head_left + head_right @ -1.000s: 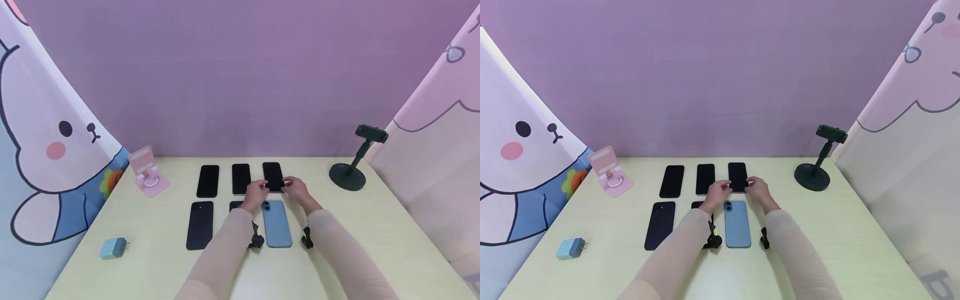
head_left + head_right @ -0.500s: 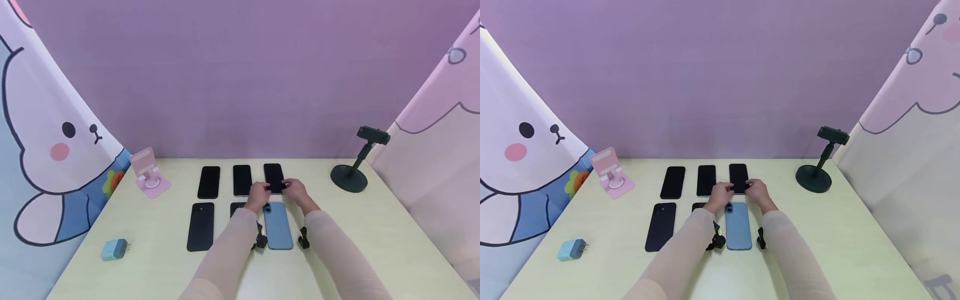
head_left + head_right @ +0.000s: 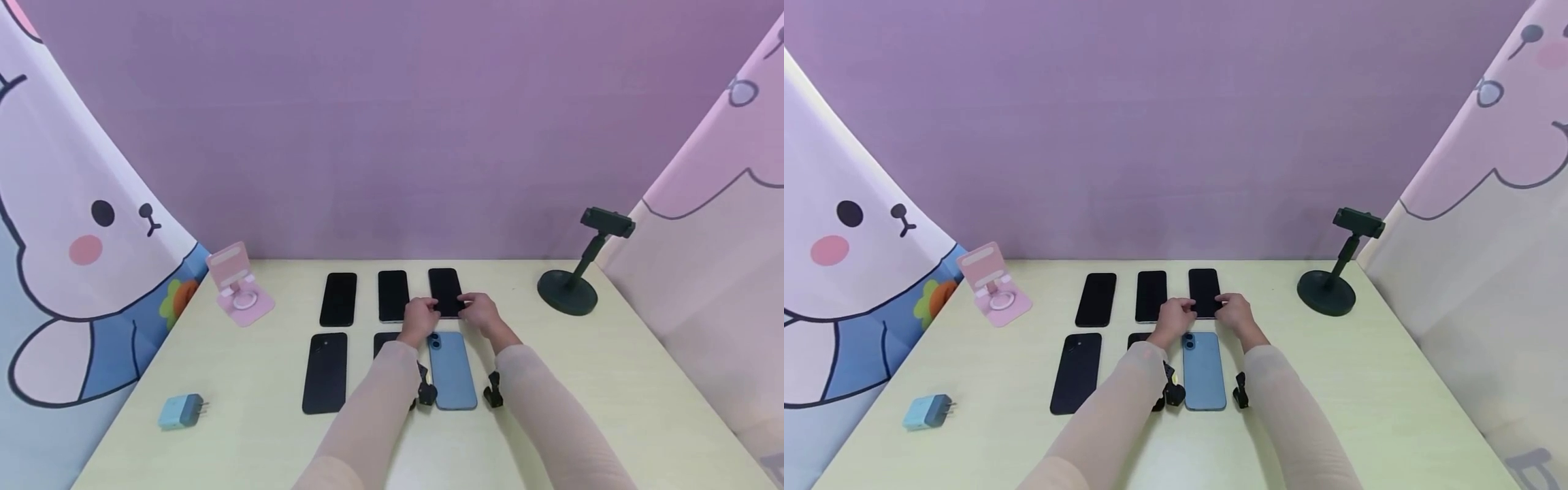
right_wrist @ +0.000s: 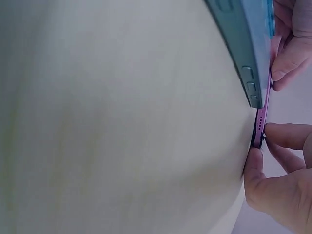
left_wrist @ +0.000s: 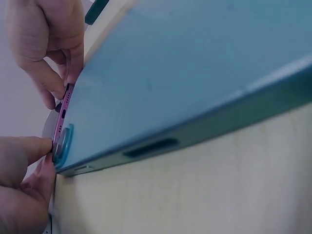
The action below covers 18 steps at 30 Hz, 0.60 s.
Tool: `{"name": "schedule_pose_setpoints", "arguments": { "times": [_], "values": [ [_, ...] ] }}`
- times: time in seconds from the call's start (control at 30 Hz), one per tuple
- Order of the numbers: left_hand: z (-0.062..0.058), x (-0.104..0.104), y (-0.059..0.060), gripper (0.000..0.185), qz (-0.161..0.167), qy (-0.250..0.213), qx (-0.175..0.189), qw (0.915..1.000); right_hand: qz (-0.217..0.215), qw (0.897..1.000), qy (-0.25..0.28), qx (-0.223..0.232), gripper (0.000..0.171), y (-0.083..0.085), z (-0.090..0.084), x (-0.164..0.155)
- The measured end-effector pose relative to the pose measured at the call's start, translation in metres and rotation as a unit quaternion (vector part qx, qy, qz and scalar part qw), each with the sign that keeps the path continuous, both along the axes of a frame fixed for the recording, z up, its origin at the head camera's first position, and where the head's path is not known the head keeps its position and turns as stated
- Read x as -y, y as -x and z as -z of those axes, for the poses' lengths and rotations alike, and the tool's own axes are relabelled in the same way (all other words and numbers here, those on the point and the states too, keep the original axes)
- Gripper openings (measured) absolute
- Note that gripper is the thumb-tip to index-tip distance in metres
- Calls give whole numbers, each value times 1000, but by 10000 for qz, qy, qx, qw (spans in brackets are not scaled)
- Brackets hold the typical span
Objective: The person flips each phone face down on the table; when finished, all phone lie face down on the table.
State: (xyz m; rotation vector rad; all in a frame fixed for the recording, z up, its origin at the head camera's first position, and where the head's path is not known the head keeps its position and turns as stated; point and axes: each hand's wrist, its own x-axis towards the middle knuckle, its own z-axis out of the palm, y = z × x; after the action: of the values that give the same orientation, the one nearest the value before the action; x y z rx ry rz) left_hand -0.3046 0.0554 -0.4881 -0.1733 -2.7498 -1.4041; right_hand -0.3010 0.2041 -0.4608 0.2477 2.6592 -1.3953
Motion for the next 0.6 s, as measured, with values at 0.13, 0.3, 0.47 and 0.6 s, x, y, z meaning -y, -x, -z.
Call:
{"name": "schedule_pose_setpoints", "arguments": {
  "times": [0.13, 0.3, 0.47, 0.6],
  "values": [
    [1, 0, 0, 25, -43, 19, -32, 10000, -57, 10000, 71, -32, 44, -1, 2, -1],
    [2, 1, 0, 26, -44, -84, 19, 10000, -124, 9995, 279, -61, 44, 0, 3, -4],
    [1, 0, -1, 27, -3, -134, 52, 9999, -173, 9970, 756, -8, 44, 2, 4, -11],
    [-1, 0, -1, 27, 30, -205, 99, 9997, -366, 9950, 927, -56, 44, 3, -1, -16]
  ]
}}
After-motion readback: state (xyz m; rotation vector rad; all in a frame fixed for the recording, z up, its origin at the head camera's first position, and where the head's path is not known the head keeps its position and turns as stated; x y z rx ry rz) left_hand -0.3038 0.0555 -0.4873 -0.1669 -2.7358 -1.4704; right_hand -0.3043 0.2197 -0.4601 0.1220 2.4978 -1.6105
